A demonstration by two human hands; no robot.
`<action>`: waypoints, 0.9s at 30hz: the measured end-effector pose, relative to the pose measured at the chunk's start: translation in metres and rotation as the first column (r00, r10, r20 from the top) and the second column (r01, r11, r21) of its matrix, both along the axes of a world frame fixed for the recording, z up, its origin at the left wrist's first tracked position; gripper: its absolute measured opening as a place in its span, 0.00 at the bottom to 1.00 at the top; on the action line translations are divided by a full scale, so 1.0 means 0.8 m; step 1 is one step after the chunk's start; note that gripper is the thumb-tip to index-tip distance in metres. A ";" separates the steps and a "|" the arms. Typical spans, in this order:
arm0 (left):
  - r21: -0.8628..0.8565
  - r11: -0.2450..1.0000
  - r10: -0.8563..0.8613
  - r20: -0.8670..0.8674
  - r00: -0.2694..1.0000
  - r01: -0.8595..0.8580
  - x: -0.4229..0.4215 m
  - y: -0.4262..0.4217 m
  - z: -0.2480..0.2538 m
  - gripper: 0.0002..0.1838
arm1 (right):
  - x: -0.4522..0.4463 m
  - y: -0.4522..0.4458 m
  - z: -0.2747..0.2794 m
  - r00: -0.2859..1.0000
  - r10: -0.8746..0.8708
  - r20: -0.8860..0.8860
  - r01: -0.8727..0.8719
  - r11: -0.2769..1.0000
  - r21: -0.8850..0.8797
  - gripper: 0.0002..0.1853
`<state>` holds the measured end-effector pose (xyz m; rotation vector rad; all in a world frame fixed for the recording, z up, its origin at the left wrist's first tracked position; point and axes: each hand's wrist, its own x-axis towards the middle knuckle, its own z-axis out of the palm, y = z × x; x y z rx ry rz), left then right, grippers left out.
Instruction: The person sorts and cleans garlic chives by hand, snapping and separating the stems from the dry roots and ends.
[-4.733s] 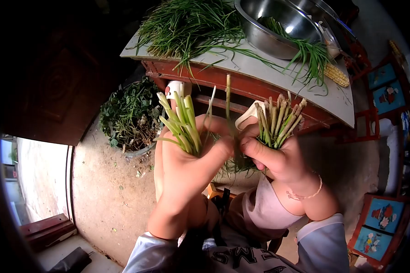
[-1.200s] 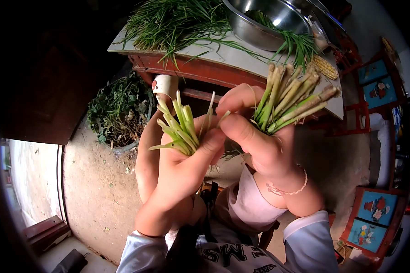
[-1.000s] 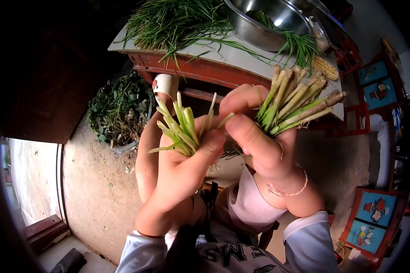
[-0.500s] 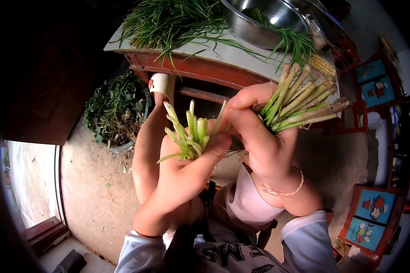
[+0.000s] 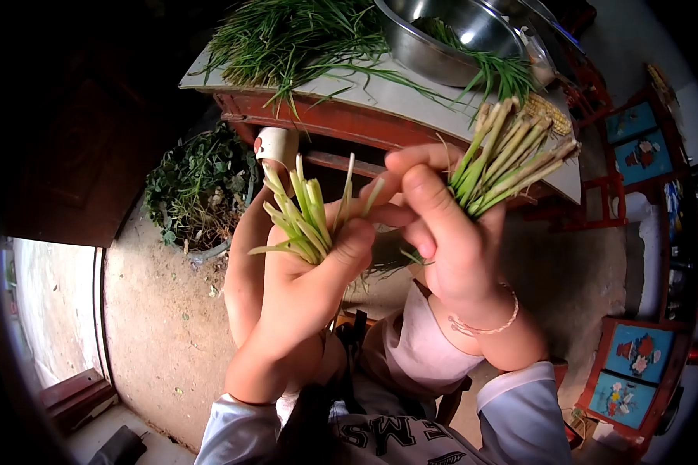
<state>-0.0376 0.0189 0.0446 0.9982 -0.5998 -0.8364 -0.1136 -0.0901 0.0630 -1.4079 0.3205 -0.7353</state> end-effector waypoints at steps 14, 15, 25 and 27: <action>0.076 0.997 -0.002 -0.018 1.000 0.003 -0.001 -0.004 -0.003 0.18 | 0.008 -0.004 0.008 0.949 0.315 -0.017 -0.306 0.932 0.195 0.08; 0.097 0.995 0.009 -0.034 0.999 -0.005 -0.003 -0.004 -0.002 0.18 | 0.009 -0.003 0.006 0.953 0.302 -0.030 -0.295 0.945 0.143 0.08; 0.090 0.994 -0.062 0.008 0.998 0.061 -0.003 -0.004 0.003 0.24 | 0.006 -0.010 0.012 0.932 0.345 -0.114 -0.312 0.921 0.235 0.07; 0.066 0.996 -0.055 0.007 0.998 0.055 -0.006 -0.007 0.000 0.25 | 0.005 -0.009 0.014 0.930 0.349 -0.115 -0.314 0.917 0.244 0.07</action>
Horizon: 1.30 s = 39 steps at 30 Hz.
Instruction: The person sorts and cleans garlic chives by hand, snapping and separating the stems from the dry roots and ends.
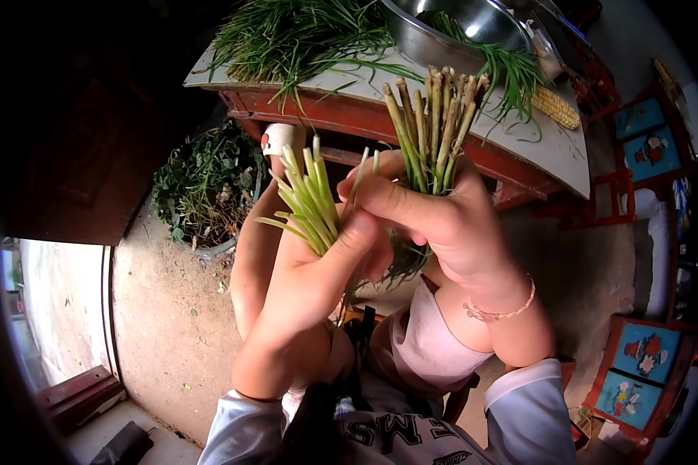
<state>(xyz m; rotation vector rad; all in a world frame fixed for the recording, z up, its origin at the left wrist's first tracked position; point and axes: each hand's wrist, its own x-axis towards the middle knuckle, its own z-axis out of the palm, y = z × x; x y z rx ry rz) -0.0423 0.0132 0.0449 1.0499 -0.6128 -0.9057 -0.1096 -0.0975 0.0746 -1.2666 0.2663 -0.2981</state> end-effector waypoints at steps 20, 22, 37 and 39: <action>0.150 0.957 -0.242 -0.061 0.968 0.249 0.012 0.000 0.001 0.11 | 0.005 -0.001 0.006 0.992 -0.122 -0.030 0.122 0.992 -0.013 0.09; 0.156 0.979 -0.131 -0.022 0.991 0.133 0.006 -0.001 0.000 0.12 | 0.005 -0.002 0.006 0.991 -0.132 -0.018 0.131 0.990 -0.058 0.09; 0.145 0.953 -0.265 -0.019 0.964 0.264 0.014 0.004 0.014 0.07 | -0.001 -0.002 0.009 0.997 -0.061 0.050 0.067 0.989 -0.131 0.08; 0.169 0.956 -0.252 0.049 0.967 0.240 0.013 0.004 0.012 0.07 | 0.001 -0.005 0.003 0.992 -0.074 0.102 0.084 0.991 -0.103 0.08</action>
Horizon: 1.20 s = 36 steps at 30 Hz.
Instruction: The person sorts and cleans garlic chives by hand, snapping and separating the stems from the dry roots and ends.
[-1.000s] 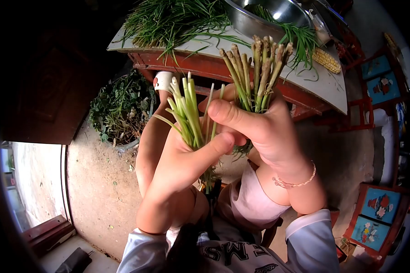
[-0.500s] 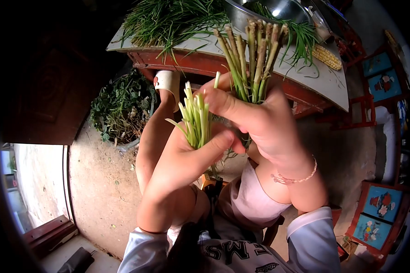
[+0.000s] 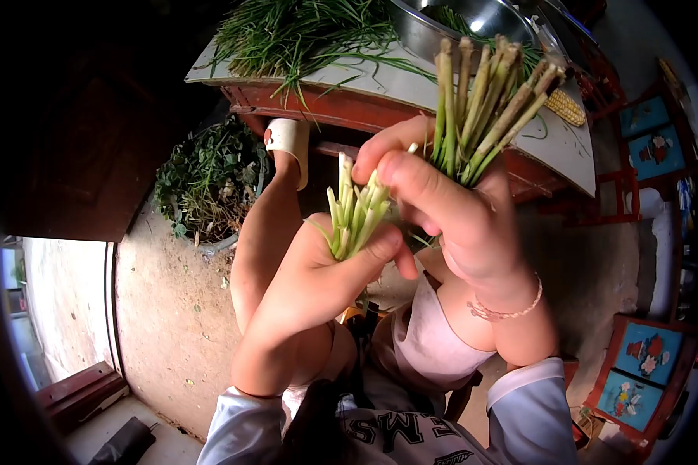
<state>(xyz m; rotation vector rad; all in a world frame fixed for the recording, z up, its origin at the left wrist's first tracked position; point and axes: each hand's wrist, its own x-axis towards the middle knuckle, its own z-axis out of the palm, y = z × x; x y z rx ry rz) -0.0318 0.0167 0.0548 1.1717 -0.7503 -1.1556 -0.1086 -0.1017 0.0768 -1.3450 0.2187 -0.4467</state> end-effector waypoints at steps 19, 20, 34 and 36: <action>-0.054 0.998 0.007 -0.238 0.971 -0.021 0.004 0.009 -0.010 0.09 | -0.002 -0.018 -0.015 0.938 -0.327 -0.119 0.337 0.938 0.078 0.10; -0.072 0.997 -0.014 -0.142 0.990 0.004 0.007 0.008 -0.014 0.10 | -0.005 -0.021 -0.017 0.955 -0.274 -0.111 0.284 0.954 0.094 0.09; -0.396 0.726 -0.062 -0.852 0.520 -0.563 0.060 0.014 -0.034 0.18 | -0.013 -0.029 -0.031 0.973 -0.033 -0.228 0.079 0.978 0.191 0.12; -0.364 0.710 -0.074 -0.889 0.451 -0.602 0.066 0.019 -0.031 0.17 | -0.013 -0.028 -0.038 0.975 -0.024 -0.220 0.072 0.974 0.214 0.14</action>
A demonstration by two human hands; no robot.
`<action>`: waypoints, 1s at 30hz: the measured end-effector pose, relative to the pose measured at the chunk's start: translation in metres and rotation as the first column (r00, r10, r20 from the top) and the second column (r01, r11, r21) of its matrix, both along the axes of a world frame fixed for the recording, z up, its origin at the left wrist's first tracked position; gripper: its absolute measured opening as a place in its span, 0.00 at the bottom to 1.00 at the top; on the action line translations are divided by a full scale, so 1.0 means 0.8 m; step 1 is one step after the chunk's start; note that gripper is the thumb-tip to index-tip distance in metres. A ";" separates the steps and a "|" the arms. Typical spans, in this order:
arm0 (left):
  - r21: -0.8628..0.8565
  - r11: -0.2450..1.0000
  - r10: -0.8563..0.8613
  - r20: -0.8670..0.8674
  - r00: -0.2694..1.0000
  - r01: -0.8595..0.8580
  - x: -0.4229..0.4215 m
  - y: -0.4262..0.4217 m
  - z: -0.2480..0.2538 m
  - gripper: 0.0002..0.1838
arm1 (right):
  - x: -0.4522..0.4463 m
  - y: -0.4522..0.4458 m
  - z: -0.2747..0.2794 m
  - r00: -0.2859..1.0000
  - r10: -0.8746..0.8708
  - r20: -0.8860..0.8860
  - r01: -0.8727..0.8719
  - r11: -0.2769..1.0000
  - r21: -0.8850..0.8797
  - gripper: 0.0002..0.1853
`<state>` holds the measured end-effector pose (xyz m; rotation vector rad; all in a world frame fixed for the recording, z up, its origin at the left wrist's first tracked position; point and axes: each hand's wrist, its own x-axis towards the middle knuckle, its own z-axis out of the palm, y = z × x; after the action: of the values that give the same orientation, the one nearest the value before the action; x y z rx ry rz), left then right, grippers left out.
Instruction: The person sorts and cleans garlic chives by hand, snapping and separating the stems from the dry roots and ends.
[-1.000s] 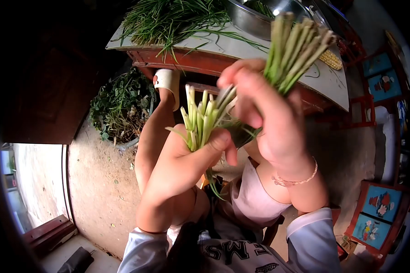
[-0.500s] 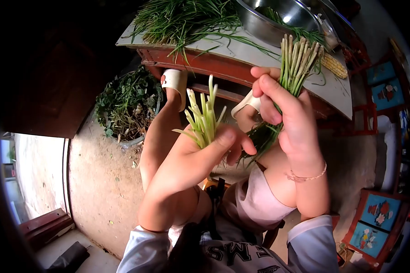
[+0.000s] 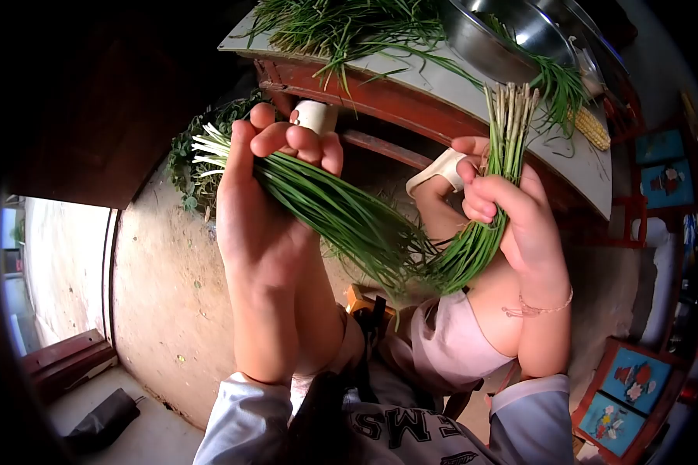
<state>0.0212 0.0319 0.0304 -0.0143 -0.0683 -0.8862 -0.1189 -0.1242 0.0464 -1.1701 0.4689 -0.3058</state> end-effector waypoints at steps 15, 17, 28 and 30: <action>0.480 0.817 0.066 0.473 0.878 -0.320 -0.024 -0.006 0.012 0.09 | -0.003 0.010 0.003 0.939 0.337 0.069 -0.338 0.941 -0.008 0.21; 0.631 0.634 -0.046 0.608 0.793 -0.447 -0.041 -0.016 0.020 0.08 | -0.004 0.011 0.005 0.940 0.337 0.057 -0.338 0.941 0.011 0.20; 0.585 0.732 -0.177 0.659 0.731 -0.350 -0.057 -0.033 0.020 0.05 | -0.008 0.028 0.001 0.980 0.200 -0.008 -0.199 0.970 -0.136 0.13; 0.532 0.803 -0.095 0.556 0.826 -0.266 -0.059 -0.033 0.021 0.05 | -0.005 0.031 0.001 0.992 0.129 0.005 -0.127 0.983 -0.136 0.13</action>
<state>-0.0262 0.0054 0.0469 0.8488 -0.3403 -0.7574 -0.1230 -0.0997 0.0475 -1.3231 0.3629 -0.2369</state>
